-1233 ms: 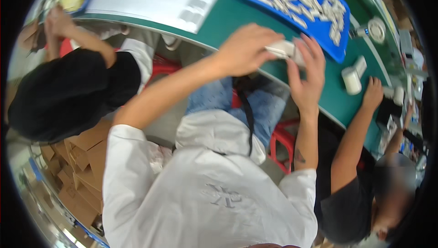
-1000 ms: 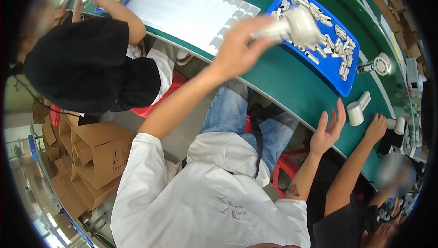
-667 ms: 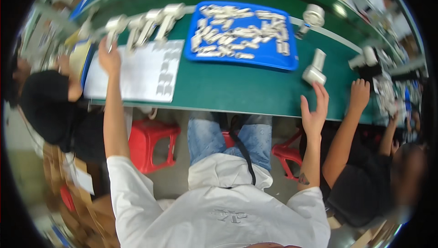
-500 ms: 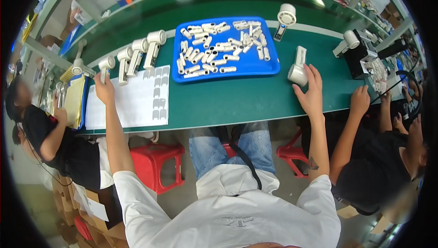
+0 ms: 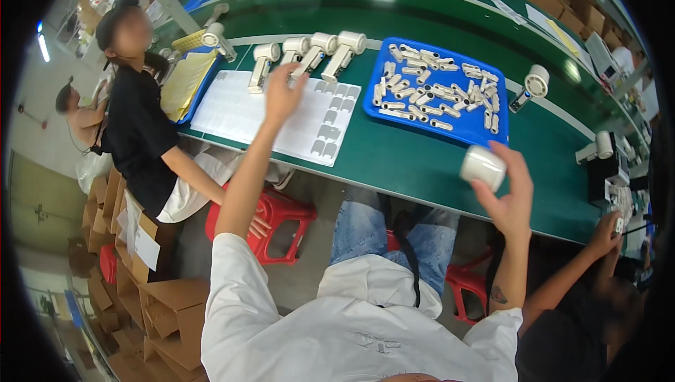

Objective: The person assembles small white plastic components on a green workbench. They pick up cylindrical parts and a fan-like piece, fit them together, and place the finished units on the table. The process is repeated with multiple identical parts from a blue tray.

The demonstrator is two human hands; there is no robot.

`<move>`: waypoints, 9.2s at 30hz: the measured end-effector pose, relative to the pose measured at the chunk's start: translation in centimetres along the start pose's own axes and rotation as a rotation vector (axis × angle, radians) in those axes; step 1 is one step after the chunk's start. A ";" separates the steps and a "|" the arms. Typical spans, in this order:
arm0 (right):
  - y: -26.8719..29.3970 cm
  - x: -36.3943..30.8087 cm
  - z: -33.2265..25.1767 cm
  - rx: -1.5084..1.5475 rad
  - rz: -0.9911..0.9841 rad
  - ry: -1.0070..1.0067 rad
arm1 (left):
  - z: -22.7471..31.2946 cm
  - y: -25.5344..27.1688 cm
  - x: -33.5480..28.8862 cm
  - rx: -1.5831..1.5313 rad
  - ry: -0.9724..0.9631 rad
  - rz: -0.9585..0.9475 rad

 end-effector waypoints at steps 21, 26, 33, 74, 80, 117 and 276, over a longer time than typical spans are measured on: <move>-7.3 -2.0 2.9 -0.163 -0.272 -0.049 | 13.1 -3.9 -2.6 -0.237 -0.082 -0.460; -7.8 -3.1 3.5 -0.125 -0.244 -0.110 | 15.7 -9.3 -0.7 -0.158 -0.168 -0.709; -5.3 -4.3 4.1 -0.064 -0.094 -0.090 | 15.2 -10.2 -0.4 -0.127 -0.132 -0.749; -0.8 -5.2 -5.4 1.112 0.213 0.018 | 35.1 3.4 -5.4 -0.971 -0.367 -0.621; 1.8 -5.3 -7.8 1.235 0.122 0.235 | 36.8 5.5 -7.2 -1.206 -0.502 -0.474; -4.7 -0.4 0.1 -0.034 -0.077 0.053 | 25.7 -2.5 -6.0 -0.604 0.243 -0.678; -25.9 7.4 -4.7 -0.004 -0.396 -0.219 | 5.1 1.1 -0.7 0.055 -0.094 -0.934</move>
Point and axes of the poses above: each hand's wrist, its own x-axis towards the middle knuckle, its own y-axis out of the back of the hand, z = x × y, the point moved 3 cm from there along x, towards the middle knuckle, and after that the axes turned 1 degree about y, right-handed, at the moved point
